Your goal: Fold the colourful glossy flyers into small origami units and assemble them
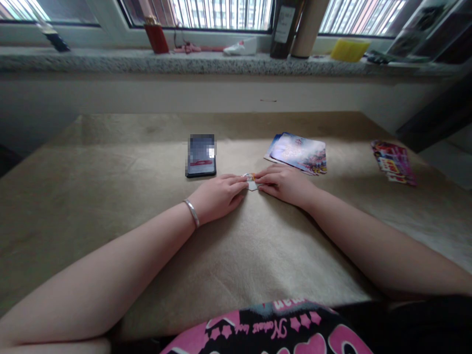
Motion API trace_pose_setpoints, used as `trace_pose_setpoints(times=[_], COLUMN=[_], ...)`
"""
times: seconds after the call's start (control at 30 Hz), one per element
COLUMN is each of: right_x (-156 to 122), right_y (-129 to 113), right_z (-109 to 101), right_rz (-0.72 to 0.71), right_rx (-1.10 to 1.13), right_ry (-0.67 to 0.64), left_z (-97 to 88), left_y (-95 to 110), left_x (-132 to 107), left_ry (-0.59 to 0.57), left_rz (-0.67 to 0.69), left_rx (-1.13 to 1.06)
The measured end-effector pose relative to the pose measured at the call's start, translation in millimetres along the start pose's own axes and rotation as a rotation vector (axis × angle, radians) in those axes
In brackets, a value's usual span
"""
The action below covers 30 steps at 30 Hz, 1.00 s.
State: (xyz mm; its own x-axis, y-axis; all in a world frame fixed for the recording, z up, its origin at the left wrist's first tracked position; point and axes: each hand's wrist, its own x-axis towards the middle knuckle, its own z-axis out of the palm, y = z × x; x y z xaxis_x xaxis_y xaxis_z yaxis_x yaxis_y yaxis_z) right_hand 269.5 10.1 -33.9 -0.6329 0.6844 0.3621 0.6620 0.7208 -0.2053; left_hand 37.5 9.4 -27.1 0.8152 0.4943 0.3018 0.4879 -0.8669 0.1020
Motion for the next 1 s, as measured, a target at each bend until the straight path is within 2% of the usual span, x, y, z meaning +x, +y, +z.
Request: trace_pose_setpoints(times=[0.13,0.33,0.6,1.0], right_x=[-1,-2,1,5], right_y=[0,-6,-10,-16], right_z=[-3,-9,-2,1], right_rz=[-0.041,0.046,-0.024,-0.070], right_rx=[-0.036,-0.127,-0.077,-0.039], right_ry=[-0.012,-0.041,-0.014,-0.002], left_z=[0.3,-0.8,-3.5,-2.7], left_y=[-1,-2,3,2], left_x=[-1,0,2,6], left_ry=[0.014,0.028,-0.010,-0.041], left_rz=[-0.017,0.008,-0.070,-0.075], left_rx=[0.033,0.057,0.168,0.295])
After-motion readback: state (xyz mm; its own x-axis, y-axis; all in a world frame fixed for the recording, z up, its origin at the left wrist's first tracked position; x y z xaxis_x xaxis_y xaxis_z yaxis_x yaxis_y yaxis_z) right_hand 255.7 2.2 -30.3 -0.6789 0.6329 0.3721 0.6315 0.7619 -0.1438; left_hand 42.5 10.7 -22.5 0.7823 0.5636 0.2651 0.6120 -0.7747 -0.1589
